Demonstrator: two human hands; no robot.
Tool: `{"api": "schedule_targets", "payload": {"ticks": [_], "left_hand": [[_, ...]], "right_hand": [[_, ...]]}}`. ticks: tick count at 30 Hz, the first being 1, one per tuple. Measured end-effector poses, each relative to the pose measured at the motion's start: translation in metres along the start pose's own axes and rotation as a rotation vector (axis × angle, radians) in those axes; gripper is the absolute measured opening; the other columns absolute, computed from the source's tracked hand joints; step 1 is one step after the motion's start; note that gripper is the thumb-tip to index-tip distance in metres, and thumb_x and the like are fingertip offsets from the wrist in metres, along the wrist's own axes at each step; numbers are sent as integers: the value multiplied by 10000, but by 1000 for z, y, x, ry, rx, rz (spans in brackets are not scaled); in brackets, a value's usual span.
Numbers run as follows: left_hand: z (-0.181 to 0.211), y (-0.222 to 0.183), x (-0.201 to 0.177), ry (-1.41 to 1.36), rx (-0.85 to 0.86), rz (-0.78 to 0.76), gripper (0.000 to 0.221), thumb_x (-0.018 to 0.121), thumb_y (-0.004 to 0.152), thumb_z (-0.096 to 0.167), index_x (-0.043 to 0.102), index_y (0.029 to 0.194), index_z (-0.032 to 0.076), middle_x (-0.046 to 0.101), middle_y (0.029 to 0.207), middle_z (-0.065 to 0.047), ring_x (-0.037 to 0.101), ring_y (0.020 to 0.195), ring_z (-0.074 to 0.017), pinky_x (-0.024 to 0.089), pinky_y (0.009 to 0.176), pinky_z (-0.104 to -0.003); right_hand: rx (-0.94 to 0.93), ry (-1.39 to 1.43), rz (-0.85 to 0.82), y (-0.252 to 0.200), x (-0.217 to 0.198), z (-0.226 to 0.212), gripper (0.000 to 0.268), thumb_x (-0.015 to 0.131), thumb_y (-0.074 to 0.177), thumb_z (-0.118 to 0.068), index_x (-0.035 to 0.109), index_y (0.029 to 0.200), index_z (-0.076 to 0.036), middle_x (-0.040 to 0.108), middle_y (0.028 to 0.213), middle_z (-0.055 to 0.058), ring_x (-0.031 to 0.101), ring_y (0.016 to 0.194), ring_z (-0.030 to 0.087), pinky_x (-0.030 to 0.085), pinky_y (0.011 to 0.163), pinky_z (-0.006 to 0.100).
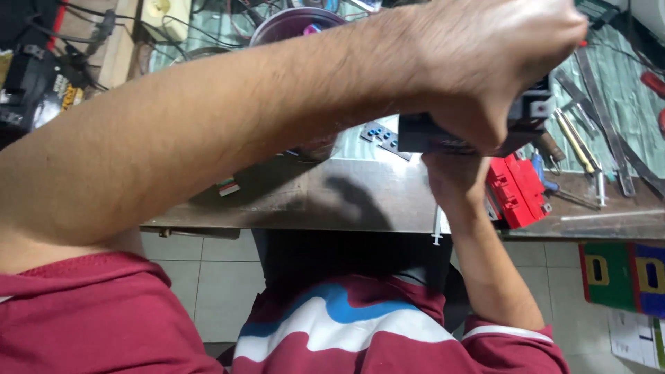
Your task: Refilling and cleaning battery cells at a workbench in a recycling center.
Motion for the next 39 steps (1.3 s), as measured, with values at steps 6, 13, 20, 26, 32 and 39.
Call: {"api": "schedule_targets", "payload": {"ticks": [6,13,20,26,32,39], "left_hand": [[-39,-15,-7,-218,-165,-60,771,910,646,353,453,1216,109,577,1028,-79,594,807,-211,527,547,-305],[-71,-69,-42,-440,-92,-44,604,821,977,541,608,1197,19,728,1078,-114,671,865,-212,528,674,-346],[-97,-138,-76,-470,-498,-22,490,788,900,495,627,1151,106,754,955,-2,703,783,-139,548,598,-287],[-102,-181,-106,-113,-525,218,790,1016,788,564,601,1218,47,733,1101,-98,722,953,-249,580,727,-342],[-84,-193,-118,-424,-408,337,676,1026,799,218,568,1210,-62,662,1164,-194,710,1062,-322,661,867,-366],[-80,-215,-120,-394,-526,294,757,1038,741,219,547,1244,-64,697,1153,-178,721,983,-250,628,866,-304]], "right_hand": [[67,46,-206,31,86,-68,473,664,736,110,600,1164,-79,650,1080,76,646,993,195,557,864,311],[106,-150,-327,63,137,-99,705,811,724,126,538,1352,-43,663,1241,119,724,1131,283,678,920,388],[-171,-521,-705,83,207,-136,758,915,731,-80,529,1373,40,621,1349,163,631,1274,267,573,1143,390],[-233,-644,-877,88,231,-143,798,947,719,-91,536,1384,70,593,1297,142,592,1222,233,552,1081,395],[-313,-749,-871,101,224,-131,722,1014,687,-201,570,1198,49,576,1161,119,600,1109,221,550,956,403],[-565,-767,-946,97,242,-133,763,1017,736,-245,616,1254,147,528,1270,221,593,1167,350,577,1007,505]]}}
Point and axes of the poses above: each hand's wrist, its own y-axis towards the middle knuckle, its own x-axis out of the palm, z = x × y, the point moved 9 cm from there along y, towards the middle knuckle
